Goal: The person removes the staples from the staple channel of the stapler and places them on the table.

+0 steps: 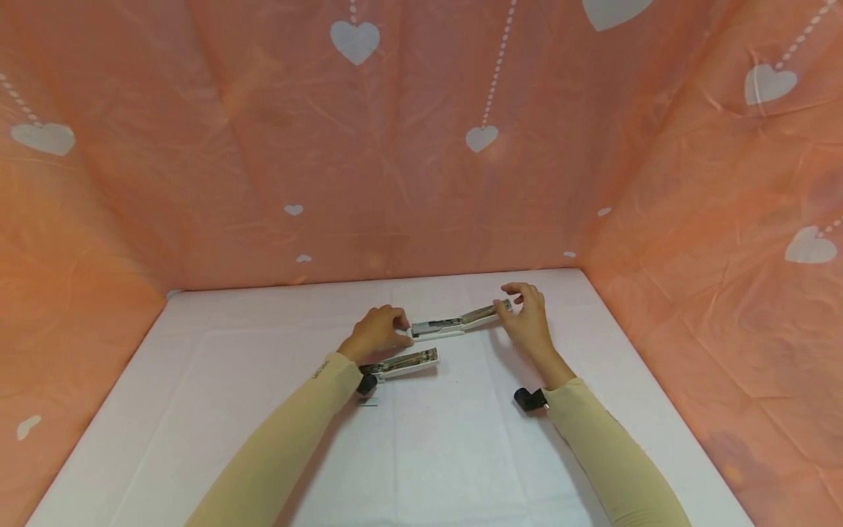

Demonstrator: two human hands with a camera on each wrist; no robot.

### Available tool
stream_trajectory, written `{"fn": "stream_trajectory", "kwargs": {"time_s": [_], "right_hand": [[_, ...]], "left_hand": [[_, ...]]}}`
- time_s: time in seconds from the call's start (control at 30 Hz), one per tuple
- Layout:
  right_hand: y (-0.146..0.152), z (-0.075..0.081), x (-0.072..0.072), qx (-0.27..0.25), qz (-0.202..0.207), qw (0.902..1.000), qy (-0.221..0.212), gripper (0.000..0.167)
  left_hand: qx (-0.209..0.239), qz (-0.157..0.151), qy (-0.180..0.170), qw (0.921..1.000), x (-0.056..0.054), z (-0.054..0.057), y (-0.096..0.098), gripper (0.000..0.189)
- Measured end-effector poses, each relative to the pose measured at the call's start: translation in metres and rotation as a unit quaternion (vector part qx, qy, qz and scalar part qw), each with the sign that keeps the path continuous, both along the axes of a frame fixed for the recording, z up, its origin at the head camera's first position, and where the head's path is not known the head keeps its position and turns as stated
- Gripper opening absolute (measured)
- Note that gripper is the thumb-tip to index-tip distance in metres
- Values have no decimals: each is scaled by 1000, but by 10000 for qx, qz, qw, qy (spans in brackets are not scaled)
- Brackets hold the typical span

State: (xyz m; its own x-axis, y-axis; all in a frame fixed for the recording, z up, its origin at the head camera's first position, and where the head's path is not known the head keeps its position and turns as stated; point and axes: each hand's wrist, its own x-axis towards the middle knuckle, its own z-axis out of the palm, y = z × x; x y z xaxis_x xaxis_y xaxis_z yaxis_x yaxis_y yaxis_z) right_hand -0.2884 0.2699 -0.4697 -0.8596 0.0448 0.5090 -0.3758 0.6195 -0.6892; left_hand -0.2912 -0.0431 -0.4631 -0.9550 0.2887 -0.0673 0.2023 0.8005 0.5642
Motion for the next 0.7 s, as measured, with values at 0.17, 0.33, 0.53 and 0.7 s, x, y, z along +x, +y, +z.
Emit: {"fn": "stream_trajectory", "kwargs": {"time_s": [0.17, 0.33, 0.53, 0.7], "right_hand": [[-13, 4, 1, 103, 384, 9992, -56, 32], [-29, 6, 6, 89, 886, 9947, -523, 32], [-47, 0, 6, 429, 1440, 9860, -729, 24], [-62, -5, 5, 917, 1633, 9801, -662, 16]], "left_hand": [[-1, -3, -2, 10000, 0, 1, 1, 23], [24, -26, -30, 10000, 1, 3, 3, 23], [-82, -43, -86, 9999, 0, 2, 0, 23], [-37, -93, -65, 9999, 0, 1, -1, 23]]}}
